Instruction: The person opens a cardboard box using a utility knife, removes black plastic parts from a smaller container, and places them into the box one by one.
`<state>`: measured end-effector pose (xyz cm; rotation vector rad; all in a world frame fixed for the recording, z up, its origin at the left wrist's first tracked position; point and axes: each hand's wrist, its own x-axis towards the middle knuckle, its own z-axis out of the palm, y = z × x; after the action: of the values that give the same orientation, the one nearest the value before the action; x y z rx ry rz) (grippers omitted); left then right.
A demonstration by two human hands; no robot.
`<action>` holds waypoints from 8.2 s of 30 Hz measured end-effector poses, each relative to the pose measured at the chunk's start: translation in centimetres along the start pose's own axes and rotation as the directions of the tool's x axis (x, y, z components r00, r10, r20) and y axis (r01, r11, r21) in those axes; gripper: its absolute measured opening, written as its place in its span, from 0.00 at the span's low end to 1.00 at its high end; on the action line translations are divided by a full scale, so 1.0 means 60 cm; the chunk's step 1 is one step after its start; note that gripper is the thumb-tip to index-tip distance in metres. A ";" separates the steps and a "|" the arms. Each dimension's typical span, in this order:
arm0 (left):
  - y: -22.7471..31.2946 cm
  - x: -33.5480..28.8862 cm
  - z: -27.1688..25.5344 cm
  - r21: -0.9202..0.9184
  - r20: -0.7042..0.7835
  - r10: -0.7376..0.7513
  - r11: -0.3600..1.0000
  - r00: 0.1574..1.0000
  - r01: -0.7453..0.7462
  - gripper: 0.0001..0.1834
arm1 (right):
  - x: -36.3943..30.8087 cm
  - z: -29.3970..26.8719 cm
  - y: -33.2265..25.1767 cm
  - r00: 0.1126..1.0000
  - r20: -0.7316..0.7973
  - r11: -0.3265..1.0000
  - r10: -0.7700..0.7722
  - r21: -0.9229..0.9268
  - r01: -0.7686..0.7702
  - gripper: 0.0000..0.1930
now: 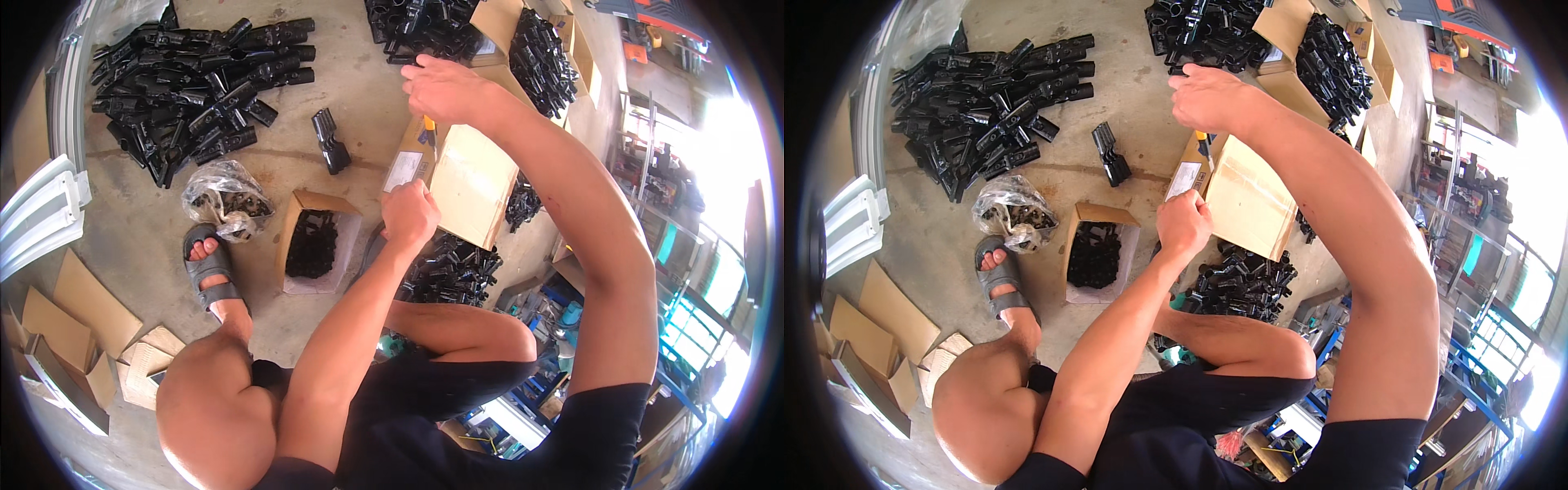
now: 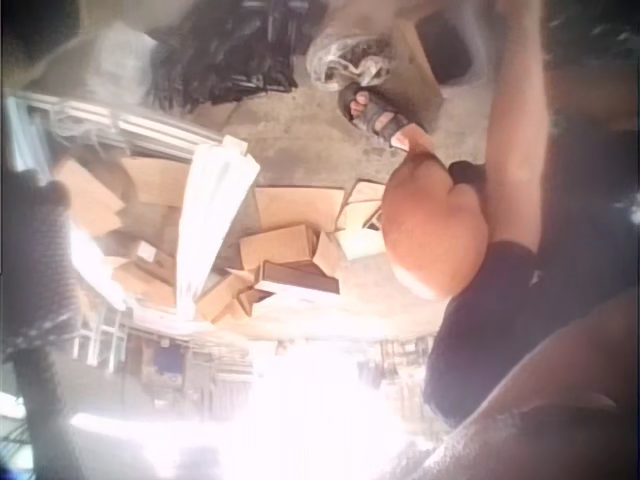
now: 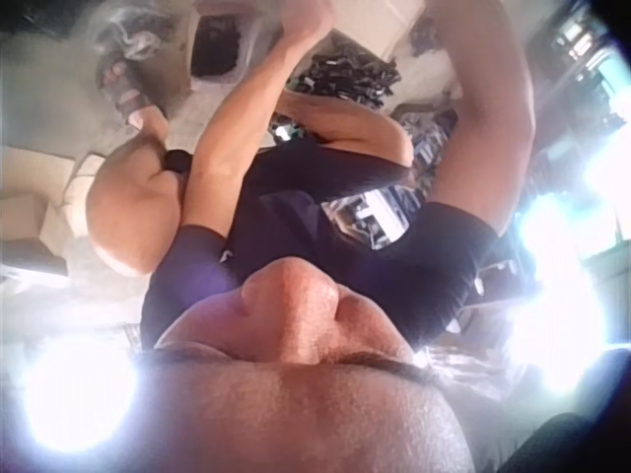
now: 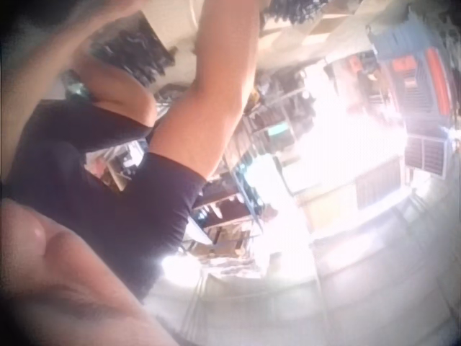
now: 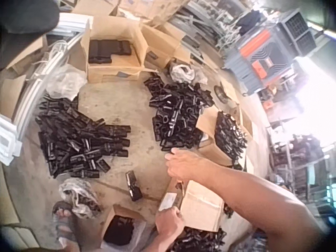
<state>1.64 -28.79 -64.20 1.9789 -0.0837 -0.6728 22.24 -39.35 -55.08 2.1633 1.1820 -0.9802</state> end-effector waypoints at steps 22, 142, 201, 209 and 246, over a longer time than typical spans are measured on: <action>0.015 0.002 -0.020 -0.018 0.143 -0.005 1.000 0.990 0.007 0.07 | -0.026 0.048 -0.018 0.999 -0.034 0.999 0.034 -0.029 -0.035 0.07; 0.008 0.031 -0.070 0.742 0.419 0.571 0.232 0.706 -0.629 0.46 | -0.106 0.287 -0.502 0.266 -0.054 0.121 0.962 0.962 -0.244 0.20; -0.037 -0.046 -0.004 0.658 0.261 0.216 0.673 0.941 -0.337 0.60 | -0.266 0.460 -0.177 -0.094 -0.158 0.055 0.983 0.742 -0.668 0.39; -0.050 -0.040 -0.005 0.550 0.275 0.242 0.755 0.930 -0.359 0.60 | -0.181 0.540 -0.093 0.206 -0.059 0.160 0.977 0.842 -0.516 0.19; -0.039 -0.017 -0.036 0.575 0.497 0.459 0.462 0.737 -0.675 0.57 | -0.238 0.450 -0.361 -0.325 -0.159 -0.002 0.932 0.897 -0.443 0.13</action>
<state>1.31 -25.53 -65.01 2.3611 -1.3589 -0.4641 -11.27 -54.32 -62.45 3.0138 -0.8848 0.7749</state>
